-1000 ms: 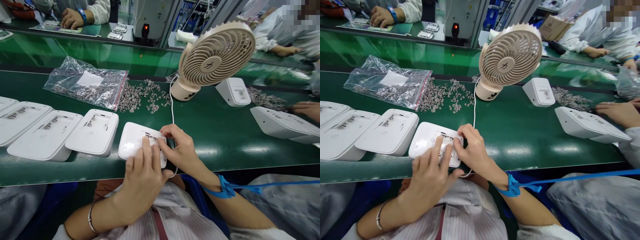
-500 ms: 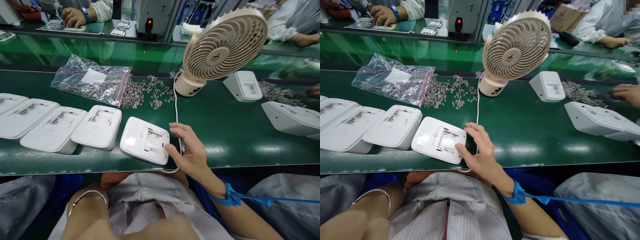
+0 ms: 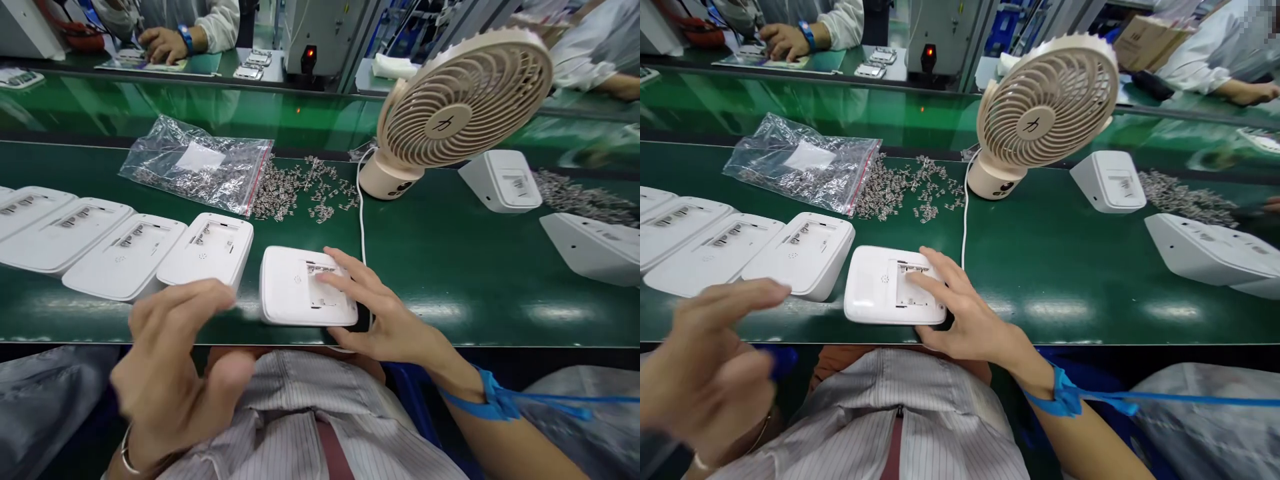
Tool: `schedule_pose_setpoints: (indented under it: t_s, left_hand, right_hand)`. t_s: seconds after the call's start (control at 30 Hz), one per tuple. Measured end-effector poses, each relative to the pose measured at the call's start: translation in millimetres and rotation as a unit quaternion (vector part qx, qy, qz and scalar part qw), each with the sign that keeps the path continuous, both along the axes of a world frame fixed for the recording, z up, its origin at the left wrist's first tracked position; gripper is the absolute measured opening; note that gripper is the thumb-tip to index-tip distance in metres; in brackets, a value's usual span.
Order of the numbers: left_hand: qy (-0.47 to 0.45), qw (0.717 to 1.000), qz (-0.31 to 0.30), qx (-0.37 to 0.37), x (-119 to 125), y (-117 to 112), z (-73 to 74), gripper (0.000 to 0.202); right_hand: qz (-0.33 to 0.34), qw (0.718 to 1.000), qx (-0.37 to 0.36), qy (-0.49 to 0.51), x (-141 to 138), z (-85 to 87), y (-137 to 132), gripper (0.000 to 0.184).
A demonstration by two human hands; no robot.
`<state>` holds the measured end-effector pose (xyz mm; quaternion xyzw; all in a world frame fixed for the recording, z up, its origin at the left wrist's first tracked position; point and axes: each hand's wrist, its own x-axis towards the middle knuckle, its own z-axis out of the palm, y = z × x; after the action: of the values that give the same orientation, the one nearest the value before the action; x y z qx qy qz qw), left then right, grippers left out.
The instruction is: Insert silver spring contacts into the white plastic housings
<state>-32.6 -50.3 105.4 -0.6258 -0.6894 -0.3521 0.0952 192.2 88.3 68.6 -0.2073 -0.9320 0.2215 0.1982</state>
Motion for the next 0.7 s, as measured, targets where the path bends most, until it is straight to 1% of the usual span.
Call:
schedule_pose_setpoints:
  t_s: [0.03,0.07,0.1,0.13,0.2,0.23,0.27,0.3,0.37,0.4,0.47,0.53,0.57,0.63,0.7]
  left_hand:
    - [0.030,0.999,-0.004,0.024,0.5,6.1,-3.1,0.036]
    - [0.070,0.997,-0.001,0.026,1.4,11.9,-7.7,0.038]
    - [0.108,0.994,0.006,0.013,2.6,16.8,-13.1,0.041]
    - [0.139,0.990,0.017,-0.014,4.1,20.5,-18.7,0.043]
    - [0.168,0.984,0.033,-0.058,6.8,23.6,-28.3,0.047]
    - [0.168,0.983,0.036,-0.070,7.6,23.5,-31.6,0.047]
    - [0.164,0.983,0.038,-0.077,7.6,22.7,-33.6,0.048]
    - [0.158,0.984,0.044,-0.076,6.4,21.6,-34.5,0.050]
    - [0.152,0.983,0.081,-0.063,-0.1,19.7,-33.7,0.055]
    - [0.151,0.981,0.114,-0.052,-5.6,18.9,-32.6,0.058]
    - [0.139,0.969,0.199,-0.049,-20.1,17.6,-30.6,0.061]
    - [0.107,0.953,0.271,-0.081,-36.7,16.0,-30.0,0.059]
    - [0.087,0.947,0.292,-0.101,-44.7,15.1,-30.6,0.059]
    - [0.046,0.942,0.307,-0.129,-58.9,13.8,-33.0,0.056]
    - [0.014,0.941,0.314,-0.123,-70.2,13.6,-36.4,0.057]
  right_hand:
    - [0.031,0.999,-0.007,-0.011,0.2,2.5,3.7,0.050]
    - [0.048,0.999,-0.005,-0.017,-0.3,3.9,7.1,0.046]
    - [0.043,0.999,0.005,-0.014,-1.7,4.1,9.7,0.042]
    - [0.013,1.000,0.019,-0.001,-3.9,3.1,11.3,0.038]
    - [-0.093,0.994,0.034,0.050,-10.9,-0.5,10.4,0.030]
    - [-0.142,0.987,0.020,0.072,-15.2,-2.1,7.8,0.026]
    - [-0.176,0.980,-0.014,0.088,-19.6,-3.1,4.1,0.024]
    - [-0.193,0.974,-0.062,0.097,-24.0,-3.1,-0.5,0.025]
    - [-0.188,0.961,-0.173,0.103,-31.4,-1.4,-10.1,0.034]
    - [-0.180,0.953,-0.221,0.106,-34.3,-0.3,-14.0,0.040]
    - [-0.168,0.936,-0.285,0.120,-39.1,0.4,-18.4,0.051]
    - [-0.160,0.925,-0.316,0.138,-45.0,-1.8,-17.9,0.055]
    - [-0.155,0.921,-0.324,0.148,-49.2,-3.7,-16.5,0.055]
    - [-0.146,0.916,-0.334,0.167,-60.4,-7.6,-13.1,0.053]
    - [-0.144,0.910,-0.344,0.181,-74.4,-10.1,-10.5,0.050]
